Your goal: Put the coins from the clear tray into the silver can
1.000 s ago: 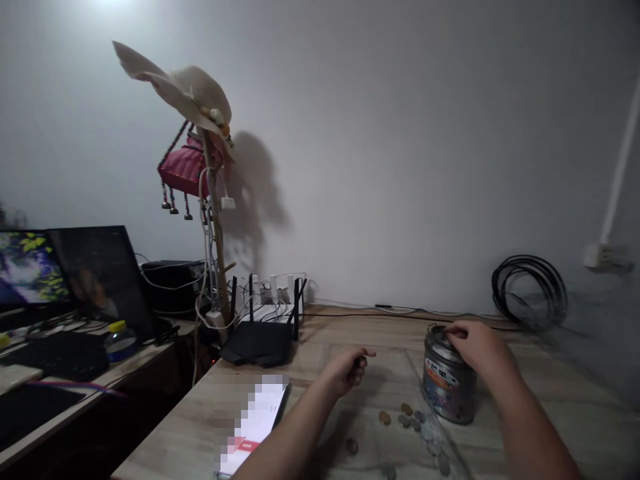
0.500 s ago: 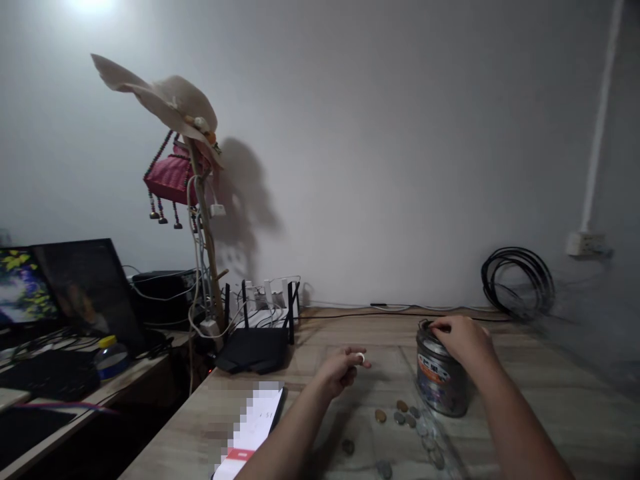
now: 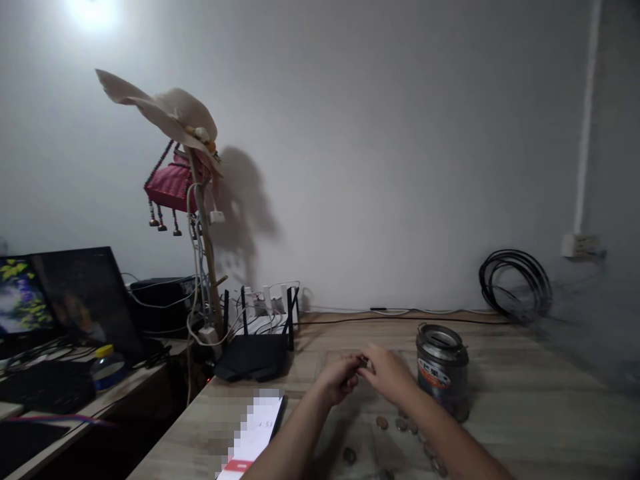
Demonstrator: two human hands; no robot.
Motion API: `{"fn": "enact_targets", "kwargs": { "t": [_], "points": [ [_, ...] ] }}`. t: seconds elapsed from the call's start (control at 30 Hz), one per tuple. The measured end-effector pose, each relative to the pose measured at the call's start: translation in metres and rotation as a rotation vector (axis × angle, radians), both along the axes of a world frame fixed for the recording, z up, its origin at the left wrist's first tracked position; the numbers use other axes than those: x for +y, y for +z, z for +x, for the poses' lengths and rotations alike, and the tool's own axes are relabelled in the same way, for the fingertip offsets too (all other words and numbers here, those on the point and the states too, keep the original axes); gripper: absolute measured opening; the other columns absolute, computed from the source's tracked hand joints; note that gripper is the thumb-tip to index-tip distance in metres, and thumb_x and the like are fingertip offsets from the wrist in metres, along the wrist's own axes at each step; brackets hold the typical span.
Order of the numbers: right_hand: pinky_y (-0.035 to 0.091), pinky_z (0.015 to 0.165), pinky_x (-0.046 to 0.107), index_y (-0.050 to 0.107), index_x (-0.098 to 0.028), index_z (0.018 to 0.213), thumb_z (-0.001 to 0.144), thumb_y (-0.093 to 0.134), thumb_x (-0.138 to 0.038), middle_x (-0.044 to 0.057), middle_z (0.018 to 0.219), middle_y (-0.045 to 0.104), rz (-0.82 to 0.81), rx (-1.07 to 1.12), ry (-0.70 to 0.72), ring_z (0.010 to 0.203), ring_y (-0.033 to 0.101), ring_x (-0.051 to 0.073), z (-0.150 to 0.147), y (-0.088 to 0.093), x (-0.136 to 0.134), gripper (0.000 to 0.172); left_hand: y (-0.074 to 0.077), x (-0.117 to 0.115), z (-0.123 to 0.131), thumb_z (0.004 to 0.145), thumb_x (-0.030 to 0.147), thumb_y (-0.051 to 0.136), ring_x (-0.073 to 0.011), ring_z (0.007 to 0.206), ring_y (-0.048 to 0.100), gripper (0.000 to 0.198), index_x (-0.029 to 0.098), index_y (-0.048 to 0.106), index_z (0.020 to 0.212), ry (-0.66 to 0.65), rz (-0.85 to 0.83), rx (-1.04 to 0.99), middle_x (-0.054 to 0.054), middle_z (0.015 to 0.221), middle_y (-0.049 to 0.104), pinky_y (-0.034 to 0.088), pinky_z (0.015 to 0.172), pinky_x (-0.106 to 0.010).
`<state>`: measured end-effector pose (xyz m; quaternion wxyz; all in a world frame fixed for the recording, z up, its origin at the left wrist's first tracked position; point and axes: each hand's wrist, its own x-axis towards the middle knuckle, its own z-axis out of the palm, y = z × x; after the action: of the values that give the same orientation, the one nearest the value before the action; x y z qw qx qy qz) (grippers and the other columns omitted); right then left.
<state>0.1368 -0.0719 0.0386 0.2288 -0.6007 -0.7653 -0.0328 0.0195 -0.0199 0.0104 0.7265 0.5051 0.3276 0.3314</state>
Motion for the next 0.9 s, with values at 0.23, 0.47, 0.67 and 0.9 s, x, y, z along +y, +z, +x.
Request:
{"fn": "enact_targets", "kwargs": {
  "t": [0.23,0.47,0.67,0.9],
  "points": [
    [0.031,0.062,0.025,0.062,-0.022,0.077,0.08,0.036,-0.031,0.004,0.077,0.061,0.214,-0.08,-0.147,0.075,0.052,0.015,0.02,0.021,-0.005,0.028,0.009,-0.005,-0.002,0.073,0.036,0.045,0.0012,0.03,0.024,0.024,0.014,0.05,0.077,-0.126,-0.178,-0.035,0.001,0.055,0.052,0.003,0.031,-0.013],
    [0.032,0.06,0.028,0.064,-0.024,0.076,0.074,0.04,-0.033,0.006,0.076,0.063,0.402,-0.025,-0.58,0.077,0.052,0.019,0.089,0.049,-0.017,0.026,0.009,0.004,-0.002,0.068,0.008,0.045,-0.0039,0.042,0.046,0.003,0.011,0.046,0.069,0.174,-0.414,-0.219,-0.004,0.057,0.054,0.035,0.037,-0.011],
    [0.031,0.058,0.032,0.066,-0.027,0.071,0.07,0.041,-0.041,0.006,0.073,0.065,0.168,-0.006,-0.664,0.073,0.055,0.023,0.11,0.049,-0.014,0.029,0.003,0.005,-0.001,0.067,0.001,0.043,-0.014,0.067,0.059,0.021,0.004,0.046,0.088,0.179,-0.393,-0.259,-0.011,0.068,0.057,0.048,0.06,-0.02],
    [0.031,0.063,0.034,0.066,-0.029,0.075,0.069,0.042,-0.041,0.006,0.078,0.065,0.167,0.035,-0.66,0.078,0.054,0.023,0.108,0.049,-0.012,0.028,0.008,-0.004,-0.003,0.068,0.0,0.045,-0.016,0.078,0.061,0.029,0.004,0.045,0.097,0.065,-0.227,-0.218,-0.013,0.081,0.059,0.047,0.066,-0.018]
  ]
}}
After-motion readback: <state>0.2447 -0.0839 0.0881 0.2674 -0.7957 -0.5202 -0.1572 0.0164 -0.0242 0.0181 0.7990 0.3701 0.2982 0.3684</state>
